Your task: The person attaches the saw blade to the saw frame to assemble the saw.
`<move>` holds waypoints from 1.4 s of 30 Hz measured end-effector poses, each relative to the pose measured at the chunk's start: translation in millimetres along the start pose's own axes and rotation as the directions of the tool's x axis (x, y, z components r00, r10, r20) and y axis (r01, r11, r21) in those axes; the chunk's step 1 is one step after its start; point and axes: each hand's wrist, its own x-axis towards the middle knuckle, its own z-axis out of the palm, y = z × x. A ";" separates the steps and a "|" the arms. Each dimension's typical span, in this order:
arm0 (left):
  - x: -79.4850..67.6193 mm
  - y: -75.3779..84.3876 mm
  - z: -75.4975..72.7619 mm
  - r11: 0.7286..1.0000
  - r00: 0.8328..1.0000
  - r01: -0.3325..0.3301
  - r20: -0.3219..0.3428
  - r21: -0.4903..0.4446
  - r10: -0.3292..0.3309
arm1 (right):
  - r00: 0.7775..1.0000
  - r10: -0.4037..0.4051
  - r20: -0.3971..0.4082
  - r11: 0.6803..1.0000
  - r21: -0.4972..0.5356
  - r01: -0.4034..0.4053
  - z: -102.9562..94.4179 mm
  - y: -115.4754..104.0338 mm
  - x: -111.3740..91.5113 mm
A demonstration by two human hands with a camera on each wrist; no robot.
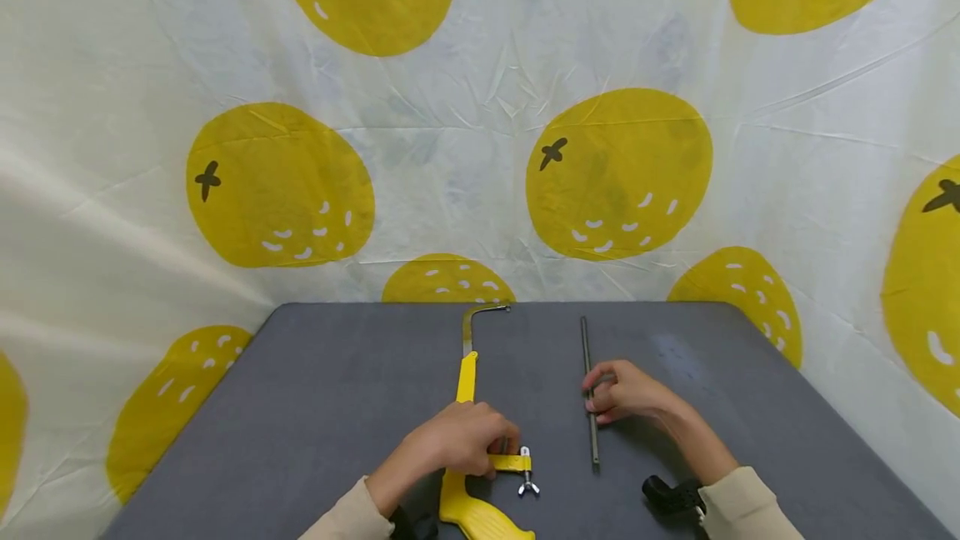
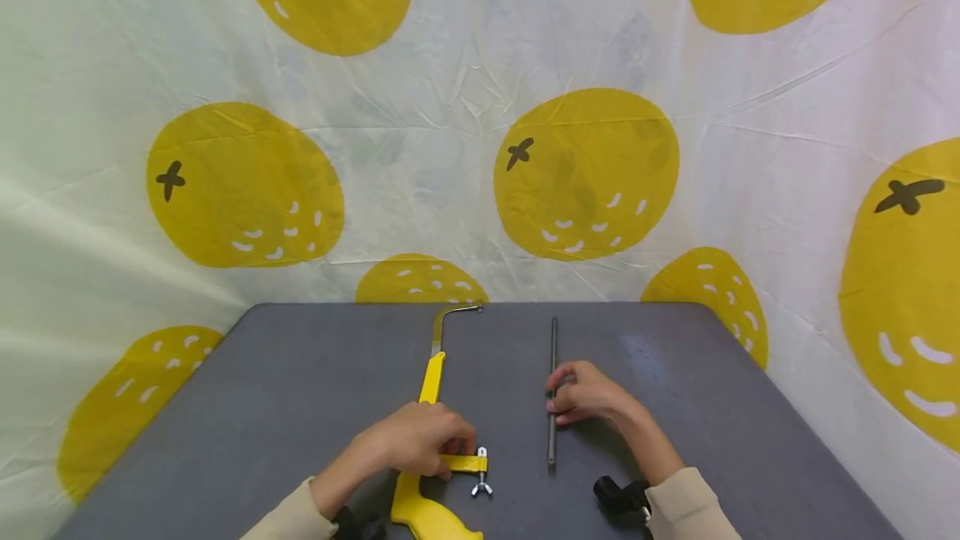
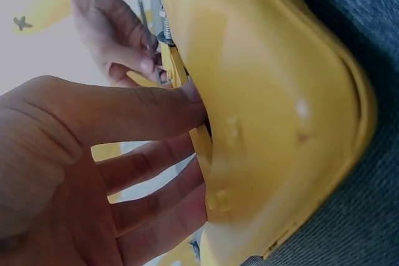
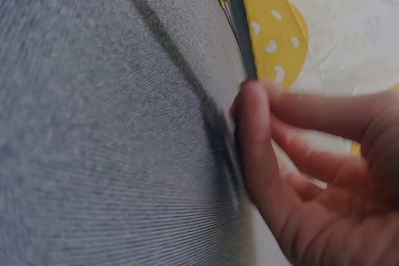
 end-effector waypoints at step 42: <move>-5.3 -8.1 5.4 0.997 0.998 -0.055 0.005 -0.048 0.055 | 0.989 -0.100 0.112 0.971 0.226 0.073 44.4 -17.0 49.2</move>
